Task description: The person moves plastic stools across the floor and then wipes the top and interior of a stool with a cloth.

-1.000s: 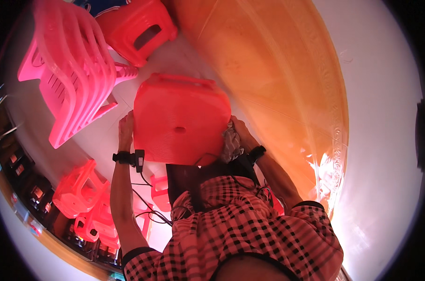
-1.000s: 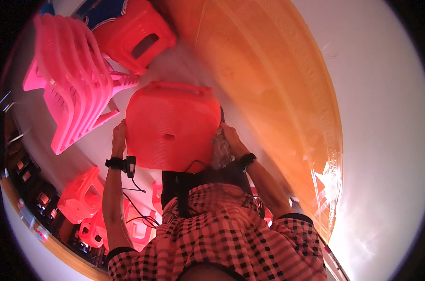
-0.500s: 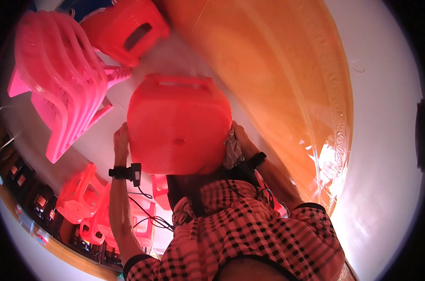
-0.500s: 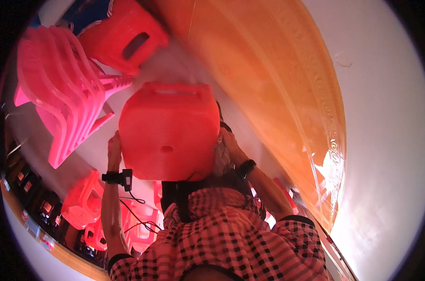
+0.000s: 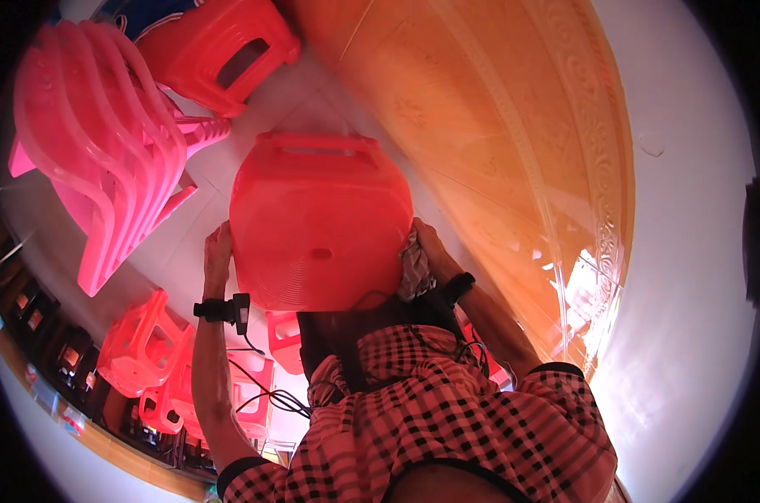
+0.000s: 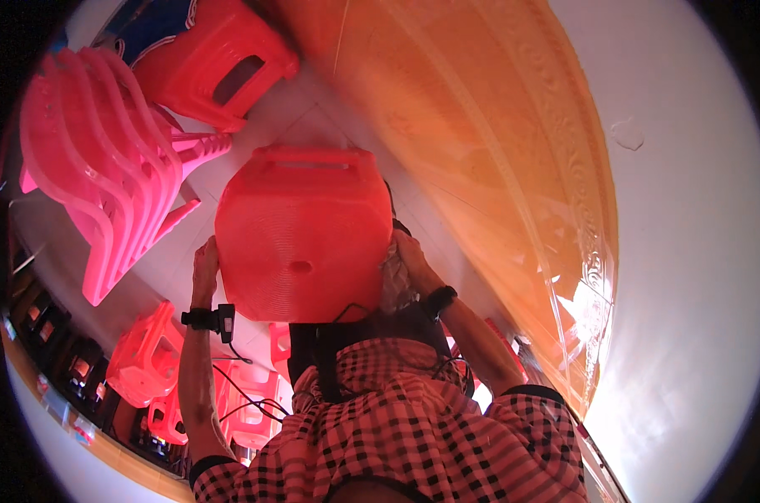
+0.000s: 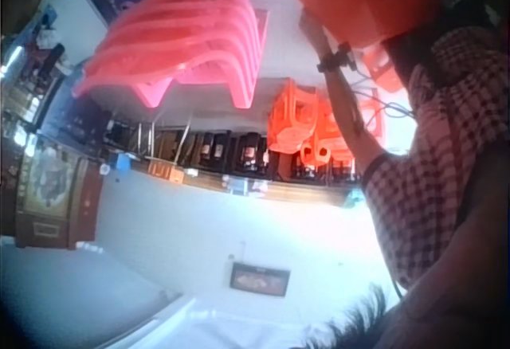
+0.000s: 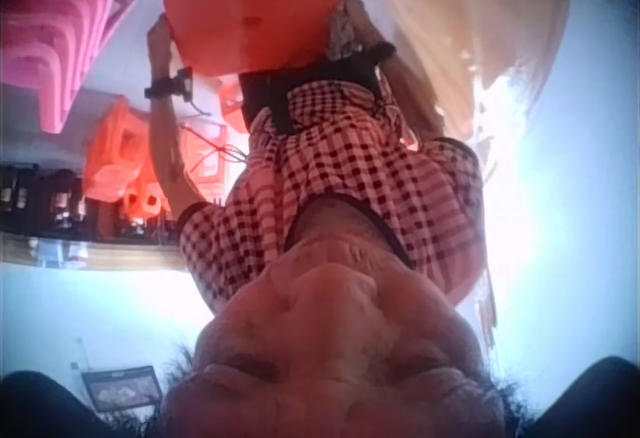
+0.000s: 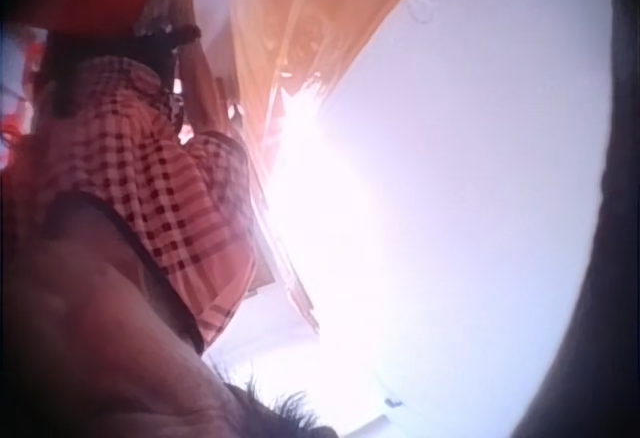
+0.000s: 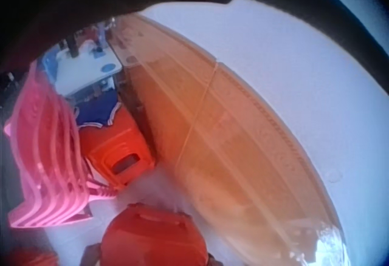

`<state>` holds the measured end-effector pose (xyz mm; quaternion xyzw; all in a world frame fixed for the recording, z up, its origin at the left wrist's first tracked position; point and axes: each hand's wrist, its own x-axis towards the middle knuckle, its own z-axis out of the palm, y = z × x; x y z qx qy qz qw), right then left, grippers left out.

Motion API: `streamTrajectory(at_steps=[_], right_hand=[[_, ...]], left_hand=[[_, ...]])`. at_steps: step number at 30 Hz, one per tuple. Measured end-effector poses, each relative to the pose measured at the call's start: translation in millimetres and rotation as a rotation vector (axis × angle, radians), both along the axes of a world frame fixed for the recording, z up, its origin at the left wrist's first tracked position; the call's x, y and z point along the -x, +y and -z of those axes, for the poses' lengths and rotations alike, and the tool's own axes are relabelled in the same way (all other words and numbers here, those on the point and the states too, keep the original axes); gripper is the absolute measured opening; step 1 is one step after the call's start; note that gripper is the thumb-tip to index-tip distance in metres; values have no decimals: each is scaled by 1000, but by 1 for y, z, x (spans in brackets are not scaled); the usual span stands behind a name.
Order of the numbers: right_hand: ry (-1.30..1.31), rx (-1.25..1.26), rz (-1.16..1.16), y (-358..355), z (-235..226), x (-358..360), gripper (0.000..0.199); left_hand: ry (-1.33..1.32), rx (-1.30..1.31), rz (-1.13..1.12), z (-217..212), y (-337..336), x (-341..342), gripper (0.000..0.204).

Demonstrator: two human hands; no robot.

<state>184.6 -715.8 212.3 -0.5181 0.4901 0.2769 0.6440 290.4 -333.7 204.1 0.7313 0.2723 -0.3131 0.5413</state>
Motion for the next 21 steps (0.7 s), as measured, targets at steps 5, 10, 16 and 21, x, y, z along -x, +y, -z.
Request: streamTrajectory(at_steps=[5,10,16,21], right_hand=[[-158,76,-33,5,-1,7,32],[-227,253,-344,-4,23,8,27],[-73,-227,301,7,-8,12,34],[-120,-358,126,-15,1,25,36]], left_hand=[[-280,28,-40,-12,-10,3,36],[-182,33,-59,-17,-15,-9,35],[-47,4,-183,-59,-29,-10,45],[-126,-21,-98,-78,-39,-16,46]])
